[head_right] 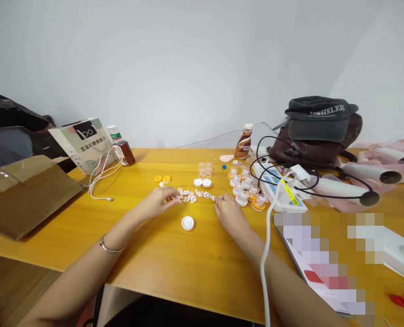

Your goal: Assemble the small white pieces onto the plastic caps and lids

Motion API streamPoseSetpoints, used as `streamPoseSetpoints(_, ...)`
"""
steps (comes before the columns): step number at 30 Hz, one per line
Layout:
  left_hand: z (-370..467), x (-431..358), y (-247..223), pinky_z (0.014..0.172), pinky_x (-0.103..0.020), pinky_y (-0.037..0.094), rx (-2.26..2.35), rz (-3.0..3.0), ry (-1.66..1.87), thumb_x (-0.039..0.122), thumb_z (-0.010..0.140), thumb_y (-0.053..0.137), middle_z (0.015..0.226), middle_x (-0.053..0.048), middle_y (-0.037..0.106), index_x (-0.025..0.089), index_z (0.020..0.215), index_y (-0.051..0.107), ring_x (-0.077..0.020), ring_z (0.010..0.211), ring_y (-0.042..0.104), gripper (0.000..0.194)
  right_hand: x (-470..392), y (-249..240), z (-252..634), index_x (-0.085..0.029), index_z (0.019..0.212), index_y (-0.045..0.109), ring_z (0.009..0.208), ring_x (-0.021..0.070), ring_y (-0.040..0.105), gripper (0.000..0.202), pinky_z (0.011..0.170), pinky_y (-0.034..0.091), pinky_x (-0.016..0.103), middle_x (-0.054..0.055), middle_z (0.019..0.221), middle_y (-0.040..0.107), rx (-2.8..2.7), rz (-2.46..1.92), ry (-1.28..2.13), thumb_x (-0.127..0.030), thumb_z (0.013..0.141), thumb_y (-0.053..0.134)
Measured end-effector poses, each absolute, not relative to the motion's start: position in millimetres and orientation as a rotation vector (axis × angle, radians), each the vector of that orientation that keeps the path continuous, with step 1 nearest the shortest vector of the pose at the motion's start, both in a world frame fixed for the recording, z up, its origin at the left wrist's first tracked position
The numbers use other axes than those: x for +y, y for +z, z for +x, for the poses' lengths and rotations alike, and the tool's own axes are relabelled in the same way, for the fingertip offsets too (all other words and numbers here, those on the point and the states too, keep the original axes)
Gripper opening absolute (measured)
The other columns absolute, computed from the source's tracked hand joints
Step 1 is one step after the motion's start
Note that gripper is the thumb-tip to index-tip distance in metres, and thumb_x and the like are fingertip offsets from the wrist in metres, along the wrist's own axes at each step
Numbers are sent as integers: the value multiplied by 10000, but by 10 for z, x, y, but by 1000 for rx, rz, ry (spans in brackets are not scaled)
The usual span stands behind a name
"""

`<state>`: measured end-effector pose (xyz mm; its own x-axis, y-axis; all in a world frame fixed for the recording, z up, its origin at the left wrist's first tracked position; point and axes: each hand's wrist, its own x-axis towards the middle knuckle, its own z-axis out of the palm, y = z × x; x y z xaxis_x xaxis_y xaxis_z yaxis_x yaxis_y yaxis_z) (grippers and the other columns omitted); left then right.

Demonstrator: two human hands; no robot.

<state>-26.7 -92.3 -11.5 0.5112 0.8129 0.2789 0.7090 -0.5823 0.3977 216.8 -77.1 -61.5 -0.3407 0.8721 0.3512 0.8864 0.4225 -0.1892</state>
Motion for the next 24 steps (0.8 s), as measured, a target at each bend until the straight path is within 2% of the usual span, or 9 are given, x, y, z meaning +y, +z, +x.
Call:
streamPoseSetpoints(3, -405, -777, -205, 683, -266, 428, 1398, 2516, 598, 191, 813, 451, 810, -58, 603, 146, 869, 591, -149, 732, 551, 157, -760, -601, 2123, -157, 779, 624, 689, 191, 539, 229, 646, 400, 282, 80, 710, 559, -2309, -1437, -48, -144, 821, 400)
streamPoseSetpoints(7, -507, -680, -287, 699, -263, 435, 1446, 2508, 547, 130, 779, 447, 837, -62, 600, 147, 851, 600, -151, 752, 559, 169, -727, -608, 2102, -173, 726, 607, 696, 178, 545, 237, 641, 404, 271, 63, 703, 567, -2314, -1381, -17, -159, 825, 393)
streamPoseSetpoints(15, -521, -638, -316, 774, -270, 421, 1357, 2613, 477, 189, 780, 491, 864, -67, 583, 160, 886, 616, -162, 833, 540, 167, -767, -569, 2087, -179, 677, 577, 670, 175, 556, 174, 605, 401, 270, 50, 691, 585, -2248, -1369, 129, -194, 774, 433)
streamPoseSetpoints(21, -496, -631, -346, 687, -246, 412, 1371, 2634, 469, 209, 794, 473, 768, -50, 577, 155, 759, 611, -144, 725, 543, 153, -784, -532, 2085, -187, 642, 541, 645, 174, 547, 103, 589, 397, 274, 37, 665, 572, -2143, -1352, 209, -173, 715, 469)
streamPoseSetpoints(24, -462, -683, -306, 642, -245, 397, 1441, 2628, 562, 199, 768, 482, 753, -46, 568, 147, 718, 575, -141, 690, 523, 118, -816, -496, 2059, -189, 642, 547, 620, 167, 544, 94, 584, 410, 280, 30, 664, 578, -1945, -1338, 437, -239, 710, 506)
